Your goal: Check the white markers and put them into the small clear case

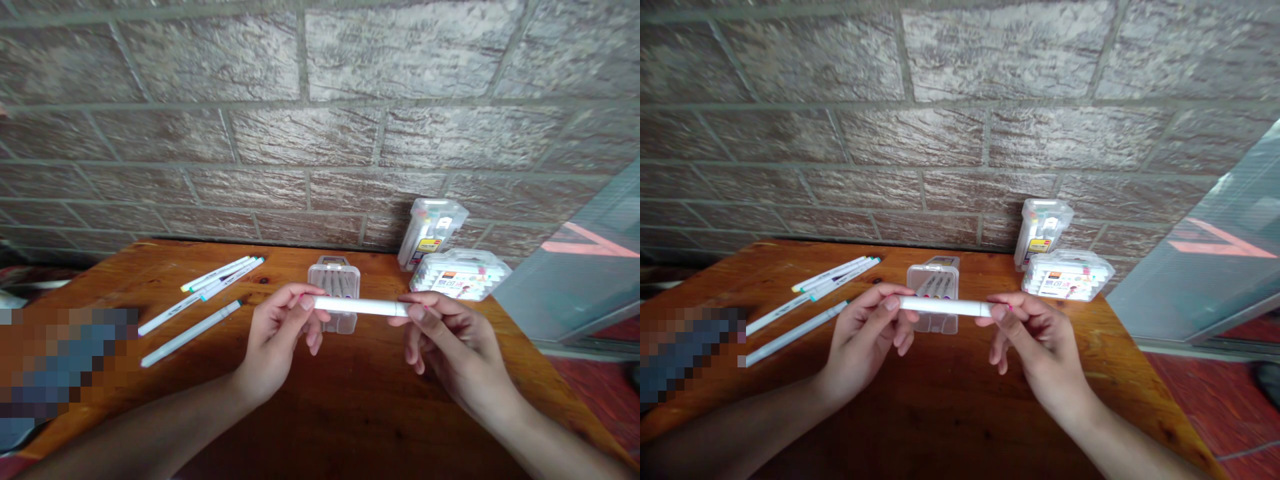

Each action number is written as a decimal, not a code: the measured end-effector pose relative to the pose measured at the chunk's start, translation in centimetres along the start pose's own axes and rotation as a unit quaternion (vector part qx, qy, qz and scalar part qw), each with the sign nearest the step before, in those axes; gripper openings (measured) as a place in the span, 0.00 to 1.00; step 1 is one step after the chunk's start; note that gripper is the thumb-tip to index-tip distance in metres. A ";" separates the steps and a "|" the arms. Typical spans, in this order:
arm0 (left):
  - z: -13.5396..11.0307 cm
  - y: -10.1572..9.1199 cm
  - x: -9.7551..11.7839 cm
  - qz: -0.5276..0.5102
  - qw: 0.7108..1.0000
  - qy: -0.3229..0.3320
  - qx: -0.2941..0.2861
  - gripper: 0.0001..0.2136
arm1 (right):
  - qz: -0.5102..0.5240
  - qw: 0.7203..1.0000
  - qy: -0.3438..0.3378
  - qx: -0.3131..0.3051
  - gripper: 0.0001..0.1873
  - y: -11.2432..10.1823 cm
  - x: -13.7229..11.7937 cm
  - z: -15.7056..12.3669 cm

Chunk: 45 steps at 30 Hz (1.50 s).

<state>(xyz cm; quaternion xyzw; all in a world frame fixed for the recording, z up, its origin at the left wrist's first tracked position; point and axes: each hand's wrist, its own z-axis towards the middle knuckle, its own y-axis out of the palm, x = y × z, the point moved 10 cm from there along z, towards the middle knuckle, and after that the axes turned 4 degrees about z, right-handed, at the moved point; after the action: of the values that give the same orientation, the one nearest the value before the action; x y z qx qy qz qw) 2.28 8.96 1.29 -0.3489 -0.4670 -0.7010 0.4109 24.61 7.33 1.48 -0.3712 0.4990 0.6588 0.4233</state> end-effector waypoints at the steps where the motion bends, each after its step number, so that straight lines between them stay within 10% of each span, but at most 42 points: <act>1: 0.0 0.0 0.0 -0.004 1.000 -0.001 0.000 0.08 | 0.005 1.000 0.002 0.001 0.07 0.0 0.0 0.0; 45: 0.1 0.1 0.2 -0.047 0.999 -0.008 -0.002 0.11 | 0.012 1.000 0.003 0.011 0.11 0.4 -0.8 -0.3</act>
<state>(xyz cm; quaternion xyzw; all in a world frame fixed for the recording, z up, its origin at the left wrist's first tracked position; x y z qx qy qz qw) 2.27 9.03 1.52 -0.3331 -0.4848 -0.7174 0.3734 24.55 6.85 2.25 -0.3627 0.5121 0.6570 0.4178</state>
